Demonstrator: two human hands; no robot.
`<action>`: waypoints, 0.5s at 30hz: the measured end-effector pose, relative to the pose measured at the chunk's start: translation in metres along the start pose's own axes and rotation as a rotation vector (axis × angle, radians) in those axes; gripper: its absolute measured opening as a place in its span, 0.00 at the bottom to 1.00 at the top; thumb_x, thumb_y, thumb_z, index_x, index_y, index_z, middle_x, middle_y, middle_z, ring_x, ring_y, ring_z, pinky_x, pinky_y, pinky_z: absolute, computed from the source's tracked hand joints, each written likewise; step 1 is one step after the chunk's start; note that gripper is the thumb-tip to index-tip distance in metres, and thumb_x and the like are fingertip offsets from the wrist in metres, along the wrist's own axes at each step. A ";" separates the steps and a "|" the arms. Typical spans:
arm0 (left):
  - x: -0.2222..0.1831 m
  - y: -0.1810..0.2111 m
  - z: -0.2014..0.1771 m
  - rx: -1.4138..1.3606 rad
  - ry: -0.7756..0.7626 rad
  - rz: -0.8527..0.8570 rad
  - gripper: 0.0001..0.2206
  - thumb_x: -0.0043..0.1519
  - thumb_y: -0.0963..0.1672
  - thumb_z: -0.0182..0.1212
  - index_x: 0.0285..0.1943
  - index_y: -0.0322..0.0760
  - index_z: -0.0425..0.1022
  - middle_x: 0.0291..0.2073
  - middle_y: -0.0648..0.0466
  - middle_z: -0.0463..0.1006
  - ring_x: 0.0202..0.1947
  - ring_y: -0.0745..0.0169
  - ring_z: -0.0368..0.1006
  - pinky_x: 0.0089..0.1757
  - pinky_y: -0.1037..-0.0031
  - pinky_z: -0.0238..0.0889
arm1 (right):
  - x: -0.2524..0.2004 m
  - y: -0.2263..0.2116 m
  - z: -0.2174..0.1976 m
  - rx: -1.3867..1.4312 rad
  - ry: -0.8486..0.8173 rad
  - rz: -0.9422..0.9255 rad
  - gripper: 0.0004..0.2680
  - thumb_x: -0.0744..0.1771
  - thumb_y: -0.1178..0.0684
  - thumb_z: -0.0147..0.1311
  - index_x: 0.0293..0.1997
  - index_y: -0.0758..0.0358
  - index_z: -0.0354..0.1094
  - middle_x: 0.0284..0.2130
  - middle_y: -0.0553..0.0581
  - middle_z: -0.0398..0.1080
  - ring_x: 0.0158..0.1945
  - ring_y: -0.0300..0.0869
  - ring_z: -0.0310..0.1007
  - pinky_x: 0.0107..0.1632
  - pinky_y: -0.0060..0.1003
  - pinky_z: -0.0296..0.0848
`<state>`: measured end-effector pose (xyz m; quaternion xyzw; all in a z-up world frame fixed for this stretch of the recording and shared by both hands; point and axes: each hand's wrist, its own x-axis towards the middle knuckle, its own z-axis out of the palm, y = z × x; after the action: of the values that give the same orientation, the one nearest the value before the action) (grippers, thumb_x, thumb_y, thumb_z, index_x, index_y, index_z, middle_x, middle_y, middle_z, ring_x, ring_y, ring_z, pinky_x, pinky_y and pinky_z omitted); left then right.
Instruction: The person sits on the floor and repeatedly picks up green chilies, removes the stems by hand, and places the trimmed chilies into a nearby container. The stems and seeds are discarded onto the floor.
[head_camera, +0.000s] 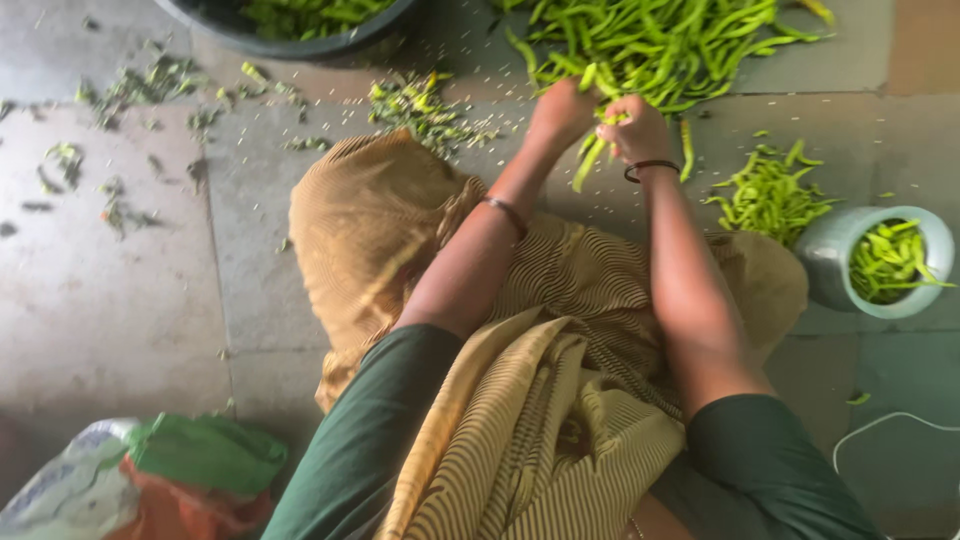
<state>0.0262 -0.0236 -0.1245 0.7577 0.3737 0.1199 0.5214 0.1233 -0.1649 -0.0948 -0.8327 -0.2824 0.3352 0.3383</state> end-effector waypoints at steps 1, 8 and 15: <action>-0.001 -0.003 -0.003 0.049 -0.014 0.036 0.18 0.61 0.51 0.54 0.46 0.35 0.80 0.38 0.37 0.82 0.42 0.35 0.78 0.44 0.55 0.70 | -0.005 -0.010 -0.012 0.172 0.023 0.027 0.15 0.64 0.57 0.63 0.56 0.60 0.66 0.31 0.60 0.76 0.26 0.42 0.75 0.24 0.34 0.66; -0.030 0.023 -0.028 -0.279 -0.530 -0.099 0.17 0.65 0.48 0.51 0.41 0.29 0.81 0.29 0.44 0.84 0.30 0.46 0.81 0.34 0.60 0.73 | -0.038 -0.047 -0.046 0.757 0.124 -0.020 0.14 0.65 0.58 0.67 0.53 0.58 0.65 0.33 0.52 0.77 0.29 0.35 0.75 0.22 0.26 0.56; -0.020 0.005 -0.023 0.179 -0.249 0.284 0.14 0.62 0.50 0.61 0.36 0.36 0.82 0.25 0.48 0.81 0.22 0.61 0.72 0.29 0.68 0.65 | -0.049 -0.071 -0.022 0.347 0.418 -0.640 0.12 0.64 0.64 0.68 0.44 0.61 0.64 0.36 0.52 0.72 0.38 0.37 0.76 0.38 0.29 0.75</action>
<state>0.0015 -0.0221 -0.1064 0.8552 0.2049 0.0641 0.4718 0.0923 -0.1634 -0.0113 -0.6839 -0.3914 0.0799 0.6105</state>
